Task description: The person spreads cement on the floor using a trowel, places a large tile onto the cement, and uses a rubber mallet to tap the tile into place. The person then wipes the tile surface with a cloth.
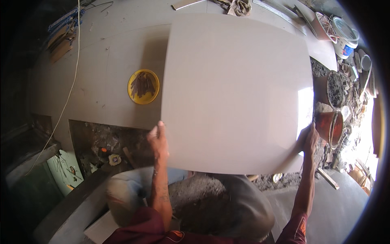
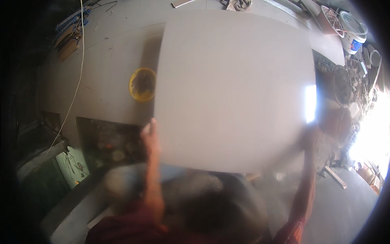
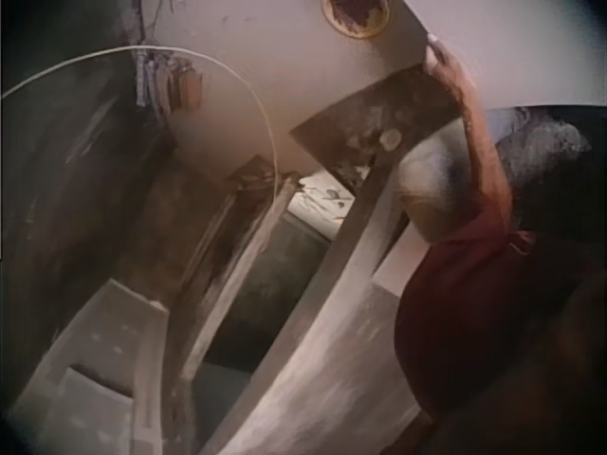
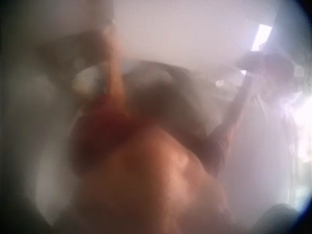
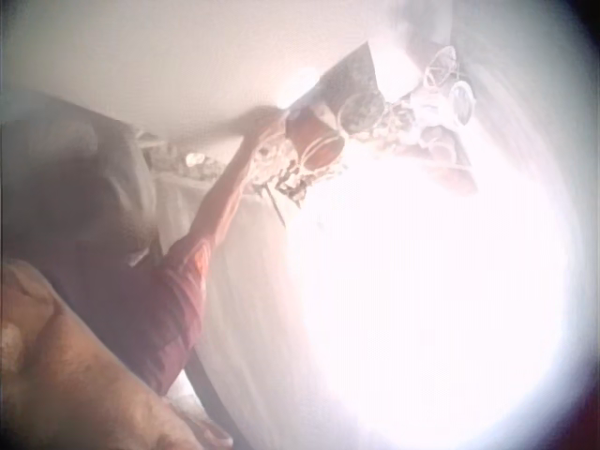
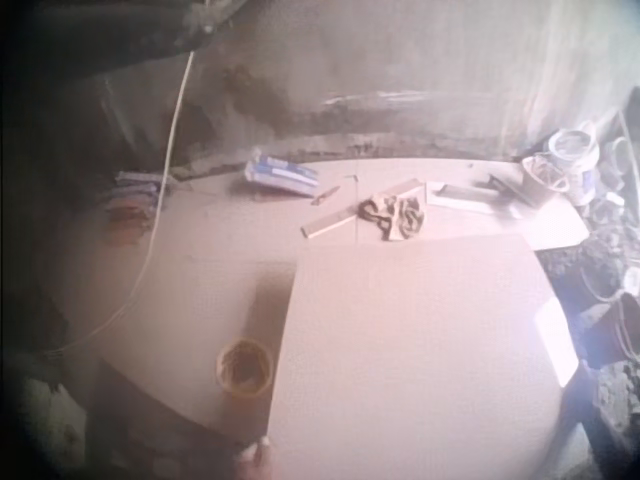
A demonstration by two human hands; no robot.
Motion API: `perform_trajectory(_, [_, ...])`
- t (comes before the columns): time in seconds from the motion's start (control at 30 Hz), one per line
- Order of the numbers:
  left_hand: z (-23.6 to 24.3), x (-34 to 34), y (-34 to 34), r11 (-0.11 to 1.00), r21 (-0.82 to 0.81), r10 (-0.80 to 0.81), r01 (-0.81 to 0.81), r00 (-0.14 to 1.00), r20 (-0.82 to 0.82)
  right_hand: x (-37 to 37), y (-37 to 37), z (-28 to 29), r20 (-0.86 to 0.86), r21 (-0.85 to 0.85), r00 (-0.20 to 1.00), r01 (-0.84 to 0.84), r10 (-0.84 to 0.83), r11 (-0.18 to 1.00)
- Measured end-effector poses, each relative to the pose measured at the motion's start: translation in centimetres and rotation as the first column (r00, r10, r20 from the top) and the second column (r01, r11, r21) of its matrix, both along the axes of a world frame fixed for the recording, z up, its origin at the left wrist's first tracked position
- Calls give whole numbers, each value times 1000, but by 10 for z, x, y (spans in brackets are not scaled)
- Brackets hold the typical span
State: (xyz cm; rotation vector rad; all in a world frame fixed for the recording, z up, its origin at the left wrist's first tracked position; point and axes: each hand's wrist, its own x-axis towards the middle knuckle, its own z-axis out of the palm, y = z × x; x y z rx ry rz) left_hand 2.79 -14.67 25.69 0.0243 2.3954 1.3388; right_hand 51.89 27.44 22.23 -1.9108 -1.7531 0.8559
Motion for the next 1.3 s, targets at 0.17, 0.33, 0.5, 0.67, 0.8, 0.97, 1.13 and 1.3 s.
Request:
perform_trajectory(0.17, [-83,36,35,995,-5,-97,96,994,-51,91,3,-60,88,-55,995,-44,49,998])
perform_trajectory(0.33, [-135,56,67,988,124,-91,98,994,-55,114,0,-94,200,397,960,-260,194,880])
perform_trajectory(0.5, [-165,56,91,972,218,-70,85,995,-75,85,17,-123,272,474,945,-295,181,830])
perform_trajectory(0.67, [-177,50,98,986,144,-67,85,990,-120,70,64,-149,144,338,966,-251,214,907])
perform_trajectory(0.8, [-179,46,92,975,-145,-156,165,985,72,54,80,-158,243,292,944,-293,225,911])
perform_trajectory(0.97, [-188,55,95,996,82,-35,38,999,-32,29,69,-143,181,307,953,-290,243,906])
perform_trajectory(1.13, [-199,64,101,984,180,14,-10,1000,-26,25,69,-132,242,231,935,-316,260,920])
perform_trajectory(1.3, [-198,66,103,971,234,38,-44,999,29,27,72,-137,420,191,873,-351,246,917])
